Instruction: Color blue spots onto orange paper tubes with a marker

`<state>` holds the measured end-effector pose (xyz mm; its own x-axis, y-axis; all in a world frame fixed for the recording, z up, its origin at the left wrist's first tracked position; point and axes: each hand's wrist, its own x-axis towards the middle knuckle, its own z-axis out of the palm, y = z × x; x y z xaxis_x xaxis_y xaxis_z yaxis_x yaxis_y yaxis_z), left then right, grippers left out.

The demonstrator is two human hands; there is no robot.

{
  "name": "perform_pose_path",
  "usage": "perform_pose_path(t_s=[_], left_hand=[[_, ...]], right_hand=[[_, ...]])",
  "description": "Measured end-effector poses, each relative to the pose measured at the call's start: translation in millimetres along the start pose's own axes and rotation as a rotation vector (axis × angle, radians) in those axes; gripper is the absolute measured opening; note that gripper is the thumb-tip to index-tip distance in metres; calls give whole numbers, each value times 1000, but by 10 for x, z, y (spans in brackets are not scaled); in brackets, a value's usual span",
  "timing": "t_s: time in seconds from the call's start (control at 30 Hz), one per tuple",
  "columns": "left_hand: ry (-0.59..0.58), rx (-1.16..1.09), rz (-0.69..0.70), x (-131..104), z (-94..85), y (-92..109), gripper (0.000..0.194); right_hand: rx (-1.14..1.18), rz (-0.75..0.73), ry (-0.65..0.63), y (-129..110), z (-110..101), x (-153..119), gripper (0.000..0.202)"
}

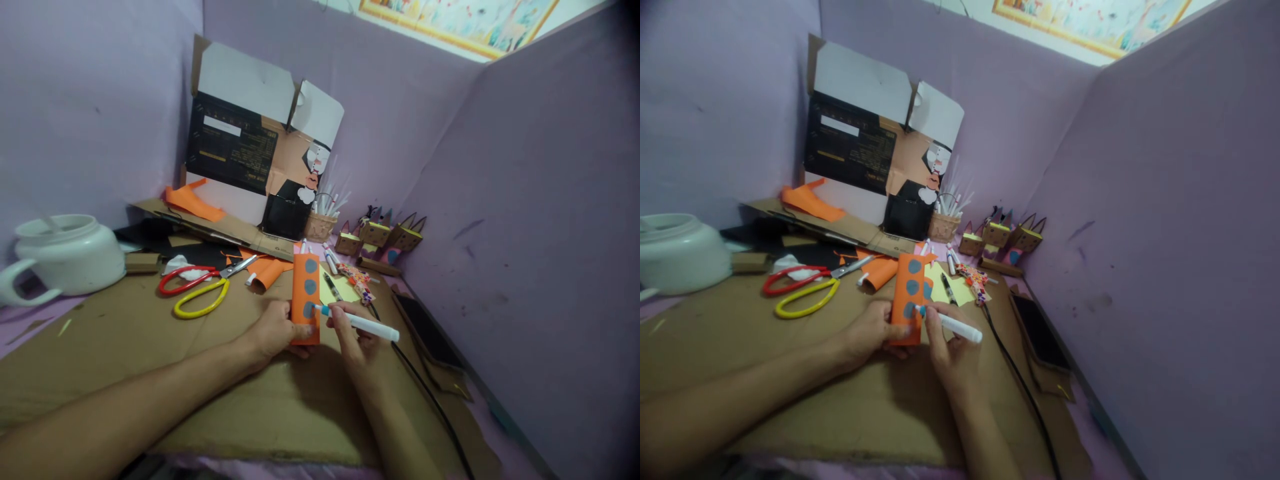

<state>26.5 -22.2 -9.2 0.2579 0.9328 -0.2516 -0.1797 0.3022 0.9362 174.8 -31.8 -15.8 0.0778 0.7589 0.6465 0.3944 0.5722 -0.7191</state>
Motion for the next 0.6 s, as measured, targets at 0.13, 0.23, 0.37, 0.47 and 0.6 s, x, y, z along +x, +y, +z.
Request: perform_pose_path(t_s=[0.13, 0.23, 0.37, 0.47, 0.6], left_hand=[[-7, -10, -4, 10, -4, -17, 44], [-1, 1, -6, 18, -13, -34, 43], [-7, 11, 2, 26, -24, -46, 41], [-15, 9, 5, 31, -25, -44, 42], [-1, 16, -9, 31, -21, -42, 37]], right_hand=[[14, 33, -20, 17, 9, -17, 20], [33, 38, 1, 28, 21, -29, 20], [50, 49, 6, 10, 21, -26, 21], [37, 70, 1, -12, 10, -18, 22], [38, 74, 29, -9, -1, -17, 23]])
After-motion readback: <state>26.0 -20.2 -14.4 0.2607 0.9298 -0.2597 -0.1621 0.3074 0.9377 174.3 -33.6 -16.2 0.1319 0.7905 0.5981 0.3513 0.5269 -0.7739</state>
